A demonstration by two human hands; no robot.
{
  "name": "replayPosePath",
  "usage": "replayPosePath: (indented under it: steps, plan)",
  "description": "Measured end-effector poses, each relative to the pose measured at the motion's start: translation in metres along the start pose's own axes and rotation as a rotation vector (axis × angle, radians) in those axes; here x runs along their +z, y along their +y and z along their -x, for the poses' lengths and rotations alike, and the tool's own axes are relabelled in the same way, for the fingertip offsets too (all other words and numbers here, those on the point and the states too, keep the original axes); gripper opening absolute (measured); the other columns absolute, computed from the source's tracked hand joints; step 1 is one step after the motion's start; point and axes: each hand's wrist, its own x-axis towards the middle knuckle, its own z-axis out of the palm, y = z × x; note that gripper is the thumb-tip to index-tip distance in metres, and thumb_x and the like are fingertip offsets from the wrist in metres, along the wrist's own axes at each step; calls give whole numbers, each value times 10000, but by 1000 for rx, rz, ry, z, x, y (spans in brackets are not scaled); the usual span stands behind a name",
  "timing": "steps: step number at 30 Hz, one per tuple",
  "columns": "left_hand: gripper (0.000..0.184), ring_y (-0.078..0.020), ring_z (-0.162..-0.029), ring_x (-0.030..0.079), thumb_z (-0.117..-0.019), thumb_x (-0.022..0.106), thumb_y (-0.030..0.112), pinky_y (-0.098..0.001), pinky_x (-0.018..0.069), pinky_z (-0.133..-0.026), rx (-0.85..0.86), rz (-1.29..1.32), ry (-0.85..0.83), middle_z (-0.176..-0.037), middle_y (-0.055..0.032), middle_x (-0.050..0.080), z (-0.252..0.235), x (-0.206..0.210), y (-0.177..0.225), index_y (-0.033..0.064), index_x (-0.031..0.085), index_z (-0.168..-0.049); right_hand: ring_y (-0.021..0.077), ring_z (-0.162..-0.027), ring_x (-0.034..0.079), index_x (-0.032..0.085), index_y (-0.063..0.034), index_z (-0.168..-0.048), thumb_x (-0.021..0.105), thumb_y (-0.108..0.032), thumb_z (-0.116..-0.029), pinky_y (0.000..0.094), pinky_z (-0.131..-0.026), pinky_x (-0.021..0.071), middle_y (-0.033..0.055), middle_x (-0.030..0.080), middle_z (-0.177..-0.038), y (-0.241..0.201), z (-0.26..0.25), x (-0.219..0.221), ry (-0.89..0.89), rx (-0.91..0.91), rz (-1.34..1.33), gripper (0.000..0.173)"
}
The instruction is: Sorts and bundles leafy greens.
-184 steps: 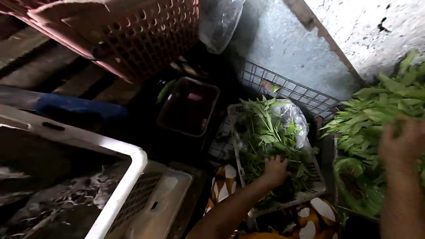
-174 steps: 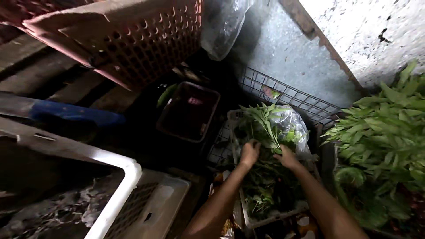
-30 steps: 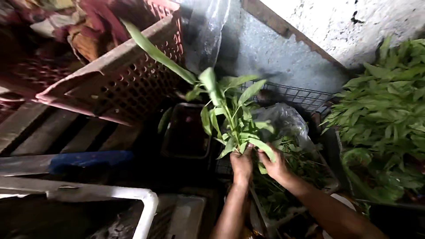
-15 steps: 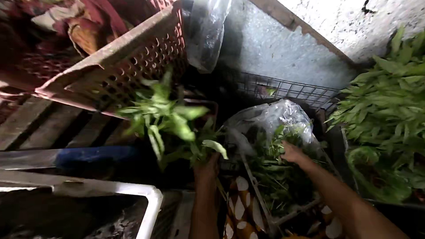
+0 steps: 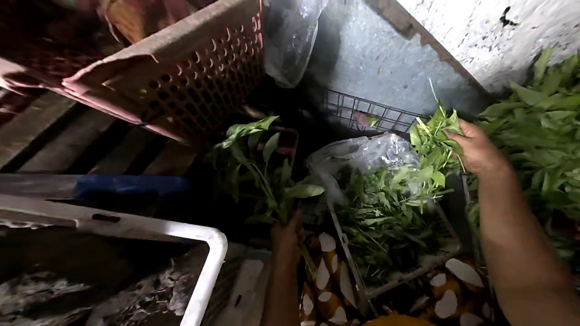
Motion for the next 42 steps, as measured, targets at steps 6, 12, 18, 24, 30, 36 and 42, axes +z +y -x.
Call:
replayPosePath:
  steps: [6,12,18,24,30,36,42]
  plan:
    - [203,-75,-534,515,-1085,473,162,-228,496,-515,96,38,-34,-697,20,527,1,-13,-4,23,595,-1169,138,-1070,650,503,-86,-1457,491,-235,-1085,361,-877,570,94,642,-1276,12,-8,23,-105,151,-75,401]
    - [203,-150,-567,626,-1109,425,157,-341,602,-557,91,25,-40,-711,-33,597,3,-19,-4,-1,549,-1132,268,-961,675,483,-195,-1496,493,-464,-1066,467,-711,586,127,650,-1240,48,-12,41,-213,386,-157,507]
    - [190,-58,-459,413,-1103,456,211,-199,393,-420,59,24,-70,-633,41,445,2,-21,-8,68,573,-1149,263,-1090,678,472,-189,-1501,509,-481,-1055,486,-880,586,112,656,-1292,61,-12,36,-188,415,-214,534]
    - [162,-21,-411,343,-1079,504,176,-167,328,-378,50,131,-8,-560,66,393,6,-20,-5,64,607,-1026,423,-1048,653,401,-135,-1507,687,-354,-995,586,-800,566,254,591,-1325,82,-20,40,-208,539,277,626]
    - [308,-72,-591,553,-1108,328,153,-236,530,-581,170,92,-111,-744,35,559,6,-25,-7,20,579,-1226,428,-1049,661,479,-73,-1464,738,-240,-964,604,-859,553,273,602,-1320,94,-20,65,-190,440,383,588]
    - [223,-96,-585,597,-1108,359,118,-267,576,-578,171,34,-125,-731,16,572,8,-24,-5,22,549,-1172,505,-1236,582,545,-63,-1440,638,-183,-993,710,-981,467,296,585,-1369,71,-28,93,-102,331,754,472]
    - [211,-111,-580,590,-1105,383,118,-278,571,-560,117,35,-126,-740,-3,569,9,-12,-6,15,552,-1180,434,-1283,570,647,-166,-1354,699,-272,-960,658,-1008,491,210,588,-1401,96,7,206,-472,90,844,410]
